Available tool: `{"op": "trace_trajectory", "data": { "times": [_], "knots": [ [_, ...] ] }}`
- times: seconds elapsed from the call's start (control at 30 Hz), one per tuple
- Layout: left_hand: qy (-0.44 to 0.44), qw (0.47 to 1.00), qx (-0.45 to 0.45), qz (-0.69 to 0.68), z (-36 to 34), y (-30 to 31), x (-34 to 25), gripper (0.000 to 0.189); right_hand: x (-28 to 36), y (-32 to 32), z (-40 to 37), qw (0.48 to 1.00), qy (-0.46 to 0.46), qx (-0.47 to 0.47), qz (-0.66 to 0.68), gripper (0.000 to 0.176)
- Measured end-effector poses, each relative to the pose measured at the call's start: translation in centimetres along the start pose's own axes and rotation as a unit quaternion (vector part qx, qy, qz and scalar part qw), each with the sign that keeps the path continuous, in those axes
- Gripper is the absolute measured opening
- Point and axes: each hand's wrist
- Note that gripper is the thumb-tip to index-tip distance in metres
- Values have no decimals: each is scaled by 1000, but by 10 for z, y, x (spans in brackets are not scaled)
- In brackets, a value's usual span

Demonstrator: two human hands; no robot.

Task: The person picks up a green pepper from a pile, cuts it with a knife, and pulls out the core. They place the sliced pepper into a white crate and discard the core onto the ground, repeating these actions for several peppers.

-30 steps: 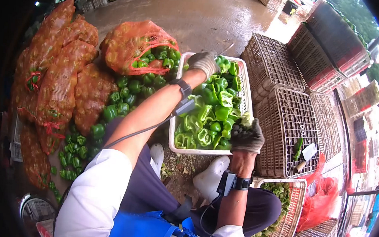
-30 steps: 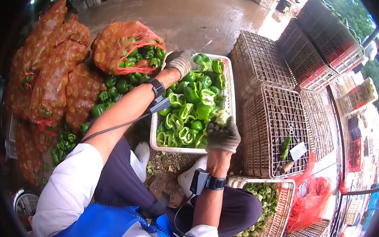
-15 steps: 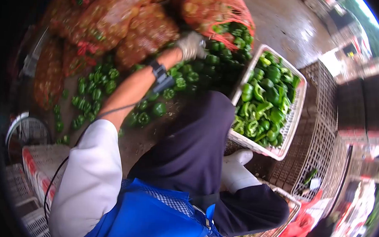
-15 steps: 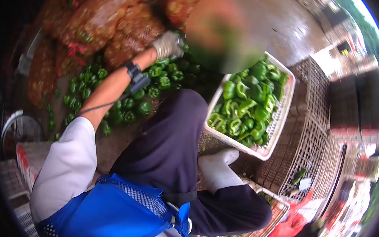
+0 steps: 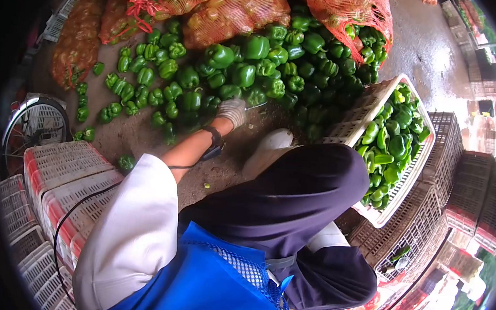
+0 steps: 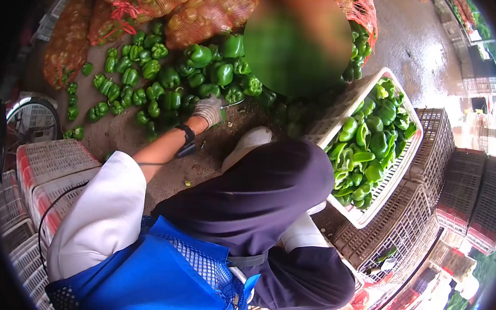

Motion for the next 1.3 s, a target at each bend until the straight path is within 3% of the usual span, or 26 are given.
{"op": "trace_trajectory", "data": {
  "times": [0.1, 0.27, 0.37, 0.47, 0.5, 0.6, 0.67, 0.83, 0.93, 0.97, 1.03, 1.1, 1.23, 1.3],
  "knots": [
    [-47, 997, 9, 58, -6, -19, 3, 31, 0, 4, 2, 1000, -1, -4, -10, 22],
    [-61, 996, 24, 63, -19, 9, -22, 46, 2, 20, 6, 1000, 2, -14, -19, 22],
    [-101, 993, -21, 50, -11, -2, -24, 38, 5, 27, 10, 1000, 16, -12, -20, 22],
    [-68, 998, 14, -4, -4, 1, -18, 39, 10, 30, 13, 999, 28, -4, -21, 21],
    [-21, 1000, 6, -12, -6, 2, -18, 35, 13, 30, 16, 999, 33, 0, -20, 21],
    [-44, 998, 51, 13, -13, 6, -12, 54, 15, 16, 23, 999, 46, 22, -18, 21],
    [-42, 997, 58, 11, -16, 10, -13, 28, 16, 0, 28, 998, 48, 42, -20, 21],
    [39, 993, 48, -98, -21, 11, -5, 42, 17, -41, 32, 995, 52, 83, -21, 21],
    [30, 982, 174, -68, -10, -22, 11, 45, 19, -60, 31, 993, 50, 105, -34, 21],
    [89, 976, 178, -83, -16, -36, 13, 40, 20, -67, 32, 992, 50, 110, -35, 21],
    [97, 977, 164, -93, -34, -51, 14, 36, 21, -78, 33, 991, 48, 121, -38, 21],
    [109, 975, 154, -116, -50, -29, 3, 36, 21, -88, 34, 989, 48, 130, -40, 21],
    [61, 973, 116, -190, -52, -28, -5, 46, 20, -102, 40, 985, 51, 158, -45, 21],
    [54, 976, 105, -181, -43, -85, -3, 49, 21, -108, 41, 983, 49, 172, -42, 21]
  ]
}}
Point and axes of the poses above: each hand's wrist, its own z-axis towards the middle knuckle, its own y-axis out of the back of the hand, x = y × z, and after that the axes turned 11 degrees about -x, right-handed
